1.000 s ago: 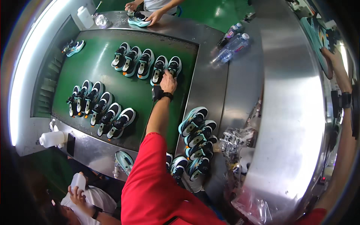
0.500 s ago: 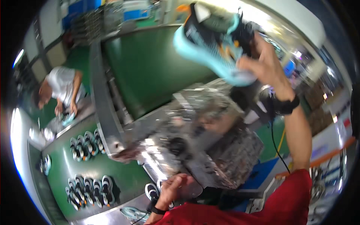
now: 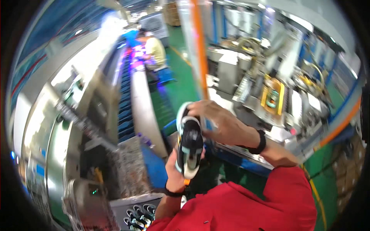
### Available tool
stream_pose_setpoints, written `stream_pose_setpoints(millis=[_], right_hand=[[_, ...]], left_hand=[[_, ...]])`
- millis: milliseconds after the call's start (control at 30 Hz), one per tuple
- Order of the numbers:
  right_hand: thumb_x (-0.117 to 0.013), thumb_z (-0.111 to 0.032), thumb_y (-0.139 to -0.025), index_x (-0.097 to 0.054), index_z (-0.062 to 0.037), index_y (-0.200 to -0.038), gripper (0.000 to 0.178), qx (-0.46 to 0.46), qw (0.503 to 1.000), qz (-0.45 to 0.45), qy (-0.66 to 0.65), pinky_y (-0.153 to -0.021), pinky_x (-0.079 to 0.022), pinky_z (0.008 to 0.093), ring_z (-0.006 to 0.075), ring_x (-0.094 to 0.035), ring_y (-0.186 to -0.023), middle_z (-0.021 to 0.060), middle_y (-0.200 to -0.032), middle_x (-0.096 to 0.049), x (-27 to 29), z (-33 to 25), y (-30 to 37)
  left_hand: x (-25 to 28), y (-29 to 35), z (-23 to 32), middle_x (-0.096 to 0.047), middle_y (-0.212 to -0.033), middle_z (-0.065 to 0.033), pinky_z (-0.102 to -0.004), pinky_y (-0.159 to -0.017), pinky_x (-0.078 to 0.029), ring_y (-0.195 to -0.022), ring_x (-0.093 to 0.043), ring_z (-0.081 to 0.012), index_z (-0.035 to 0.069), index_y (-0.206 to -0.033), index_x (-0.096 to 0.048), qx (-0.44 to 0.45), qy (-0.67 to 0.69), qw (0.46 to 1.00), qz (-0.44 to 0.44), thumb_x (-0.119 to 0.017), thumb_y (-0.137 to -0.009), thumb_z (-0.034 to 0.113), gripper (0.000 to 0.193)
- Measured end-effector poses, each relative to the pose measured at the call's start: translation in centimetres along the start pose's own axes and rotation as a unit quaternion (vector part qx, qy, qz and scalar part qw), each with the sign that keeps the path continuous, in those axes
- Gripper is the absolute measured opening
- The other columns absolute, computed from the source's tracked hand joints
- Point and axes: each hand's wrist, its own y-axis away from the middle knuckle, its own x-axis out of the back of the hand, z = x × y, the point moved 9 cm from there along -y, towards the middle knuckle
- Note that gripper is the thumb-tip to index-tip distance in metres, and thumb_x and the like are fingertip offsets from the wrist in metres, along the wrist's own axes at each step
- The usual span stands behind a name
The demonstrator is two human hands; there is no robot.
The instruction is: Operate a shoe-lasting or sole-attaching machine to press and bond components of athletic footwear.
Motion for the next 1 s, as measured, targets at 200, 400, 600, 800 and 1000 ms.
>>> stream_pose_setpoints(millis=[200, 400, 600, 800, 1000], right_hand=[[-0.053, -0.03, -0.097, -0.039, -0.0037, -0.142, 0.053, -0.378, 0.781, 0.304, -0.394, -0.075, -0.049, 0.0232, 0.0066, -0.053, -0.085, 0.0032, -0.101, -0.058, 8.5, 15.3, 22.1], [-0.065, -0.013, -0.081, -0.05, 0.0002, -0.13, 0.053, -0.436, 0.69, 0.52, -0.252, -0.07, -0.049, 0.0243, 0.0104, -0.057, -0.076, 0.0037, -0.09, -0.062, 18.1, 20.3, 37.1], [-0.07, -0.004, -0.072, -0.059, 0.0025, -0.116, 0.047, -0.522, 0.613, 0.589, -0.066, -0.077, -0.049, 0.025, 0.0122, -0.06, -0.083, 0.0053, -0.098, -0.064, 26.0, 21.0, 48.5], [-0.066, -0.005, -0.07, -0.059, 0.001, -0.115, 0.045, -0.558, 0.563, 0.602, 0.099, -0.08, -0.048, 0.0255, 0.012, -0.058, -0.086, 0.0044, -0.099, -0.062, 30.7, 16.7, 50.1], [-0.068, -0.006, -0.071, -0.06, 0.0016, -0.11, 0.04, -0.583, 0.58, 0.544, 0.167, -0.067, -0.048, 0.0236, 0.0095, -0.056, -0.074, 0.0026, -0.088, -0.062, 35.8, 21.8, 50.0]], left_hand=[[-3.4, -15.0, -15.9, -0.049, -0.136, -0.0139, -0.0339, -0.105, -0.037, -0.123, -0.048, -0.0199, -0.003, -0.148, -0.027, 0.02, -0.192, 0.981, 0.025, -0.055, -0.094, 0.015, 0.063], [-11.0, -22.0, -31.8, -0.043, -0.143, -0.0151, -0.0303, -0.107, -0.033, -0.127, -0.044, -0.02, -0.006, -0.145, -0.032, 0.06, -0.392, 0.915, -0.078, -0.064, -0.09, 0.023, 0.07], [-7.6, -33.5, -46.1, -0.04, -0.146, -0.0217, -0.035, -0.109, -0.033, -0.134, -0.039, -0.0259, -0.004, -0.147, -0.027, 0.201, -0.507, 0.822, -0.167, -0.064, -0.09, 0.04, 0.08], [-1.2, -46.9, -54.3, -0.056, -0.117, -0.0289, -0.044, -0.099, -0.043, -0.113, -0.055, -0.0405, -0.008, -0.133, -0.038, 0.061, -0.697, 0.714, -0.012, -0.076, -0.072, 0.036, 0.085], [4.0, -49.9, -57.4, -0.059, -0.112, -0.025, -0.0458, -0.092, -0.046, -0.105, -0.059, -0.04, -0.003, -0.123, -0.046, 0.128, -0.654, 0.744, 0.037, -0.066, -0.072, 0.013, 0.057]])
